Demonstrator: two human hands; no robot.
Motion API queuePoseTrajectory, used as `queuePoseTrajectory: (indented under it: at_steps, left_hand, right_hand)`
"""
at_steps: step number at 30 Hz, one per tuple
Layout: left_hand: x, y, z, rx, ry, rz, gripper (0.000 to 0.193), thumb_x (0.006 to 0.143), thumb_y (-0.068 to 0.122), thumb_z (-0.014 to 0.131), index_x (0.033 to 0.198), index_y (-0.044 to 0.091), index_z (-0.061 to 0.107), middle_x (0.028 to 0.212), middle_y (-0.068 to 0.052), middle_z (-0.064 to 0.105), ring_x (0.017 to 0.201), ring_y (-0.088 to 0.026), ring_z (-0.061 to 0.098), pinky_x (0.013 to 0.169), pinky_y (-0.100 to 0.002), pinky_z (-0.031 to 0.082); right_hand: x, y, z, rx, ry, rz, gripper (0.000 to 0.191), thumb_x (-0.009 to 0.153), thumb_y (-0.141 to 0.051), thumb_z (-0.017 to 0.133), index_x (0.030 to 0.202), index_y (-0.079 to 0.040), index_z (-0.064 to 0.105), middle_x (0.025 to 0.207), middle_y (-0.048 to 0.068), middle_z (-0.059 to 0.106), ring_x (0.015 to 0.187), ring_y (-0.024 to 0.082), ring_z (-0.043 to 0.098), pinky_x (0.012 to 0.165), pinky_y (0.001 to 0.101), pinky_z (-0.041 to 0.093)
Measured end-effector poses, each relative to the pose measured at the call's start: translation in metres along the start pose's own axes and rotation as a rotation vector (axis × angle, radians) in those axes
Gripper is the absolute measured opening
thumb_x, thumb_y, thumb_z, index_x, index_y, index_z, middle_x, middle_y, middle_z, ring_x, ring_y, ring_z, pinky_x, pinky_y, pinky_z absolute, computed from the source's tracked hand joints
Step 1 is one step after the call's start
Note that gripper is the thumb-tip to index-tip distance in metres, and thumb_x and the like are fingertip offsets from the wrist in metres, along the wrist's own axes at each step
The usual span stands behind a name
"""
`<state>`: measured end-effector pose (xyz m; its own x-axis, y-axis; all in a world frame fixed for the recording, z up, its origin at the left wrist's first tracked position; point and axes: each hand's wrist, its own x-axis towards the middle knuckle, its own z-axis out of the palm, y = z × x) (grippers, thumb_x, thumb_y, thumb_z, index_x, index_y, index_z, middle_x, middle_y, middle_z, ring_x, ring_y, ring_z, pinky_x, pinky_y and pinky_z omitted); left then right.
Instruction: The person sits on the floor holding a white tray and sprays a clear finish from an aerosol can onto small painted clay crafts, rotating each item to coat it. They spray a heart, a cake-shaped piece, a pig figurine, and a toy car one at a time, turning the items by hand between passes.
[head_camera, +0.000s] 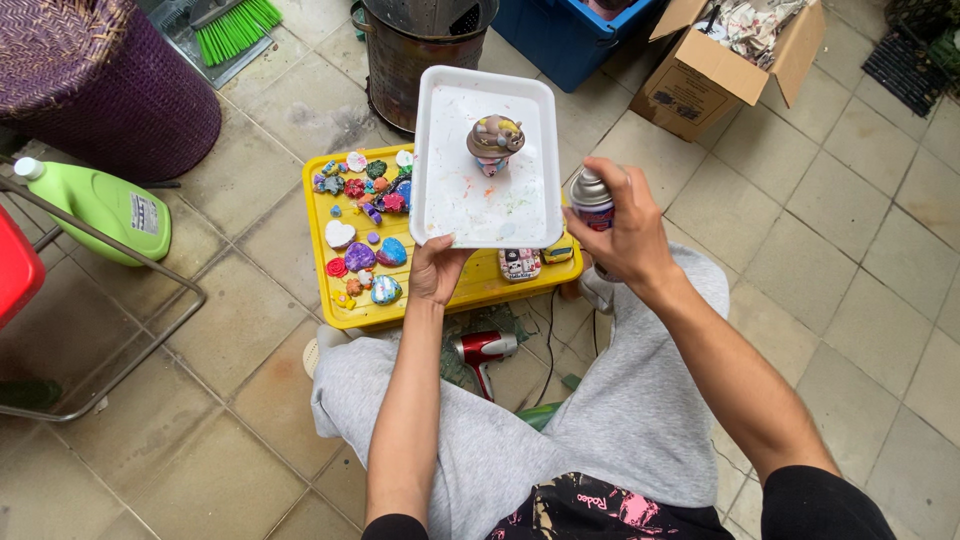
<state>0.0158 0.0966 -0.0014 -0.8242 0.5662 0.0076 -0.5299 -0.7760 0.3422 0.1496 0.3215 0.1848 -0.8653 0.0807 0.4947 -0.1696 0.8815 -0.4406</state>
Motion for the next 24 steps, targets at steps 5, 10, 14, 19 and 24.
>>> queuePoseTrajectory:
  at_steps: [5, 10, 14, 19, 24]
  left_hand:
    - [0.000, 0.000, -0.005, 0.001, 0.005, -0.007, 0.076, 0.084, 0.000, 0.068, 0.153, -0.003, 0.037, 0.145, -0.019, 0.054, 0.136, -0.036, 0.053, 0.112, -0.057, 0.049]
    - [0.000, -0.003, -0.008, 0.000, 0.010, -0.007, 0.075, 0.084, 0.000, 0.067, 0.153, -0.003, 0.037, 0.144, -0.019, 0.054, 0.134, -0.035, 0.055, 0.111, -0.055, 0.051]
    - [-0.001, -0.005, -0.009, 0.008, 0.017, -0.008, 0.075, 0.083, -0.001, 0.067, 0.152, -0.002, 0.037, 0.143, -0.020, 0.054, 0.133, -0.036, 0.056, 0.110, -0.055, 0.052]
    - [-0.003, -0.008, -0.006, 0.036, 0.011, -0.023, 0.075, 0.084, -0.001, 0.067, 0.153, 0.000, 0.037, 0.143, -0.018, 0.054, 0.133, -0.035, 0.055, 0.109, -0.055, 0.052]
    - [-0.005, -0.012, 0.002, 0.029, 0.004, -0.042, 0.074, 0.083, -0.001, 0.067, 0.152, 0.000, 0.038, 0.144, -0.018, 0.054, 0.133, -0.035, 0.055, 0.108, -0.055, 0.052]
  right_hand:
    - [-0.001, 0.002, -0.003, 0.009, 0.025, -0.060, 0.065, 0.091, -0.017, 0.083, 0.144, -0.017, 0.044, 0.119, 0.018, 0.060, 0.102, 0.032, 0.071, 0.085, 0.0411, 0.063]
    - [-0.004, -0.002, -0.002, 0.007, 0.041, -0.023, 0.066, 0.093, -0.018, 0.083, 0.146, -0.015, 0.043, 0.119, 0.019, 0.059, 0.101, 0.031, 0.071, 0.083, 0.0394, 0.064]
    - [-0.004, -0.004, 0.001, 0.041, 0.022, -0.112, 0.067, 0.090, -0.018, 0.082, 0.145, -0.020, 0.043, 0.121, 0.019, 0.059, 0.102, 0.033, 0.072, 0.084, 0.0420, 0.065]
    - [0.002, 0.000, -0.005, -0.069, 0.024, 0.079, 0.067, 0.094, -0.022, 0.082, 0.147, -0.023, 0.042, 0.119, 0.020, 0.057, 0.099, 0.035, 0.070, 0.077, 0.0417, 0.064]
    - [-0.004, -0.005, -0.007, -0.092, 0.016, 0.001, 0.067, 0.089, -0.021, 0.083, 0.144, -0.023, 0.045, 0.118, 0.021, 0.057, 0.097, 0.037, 0.070, 0.080, 0.0459, 0.063]
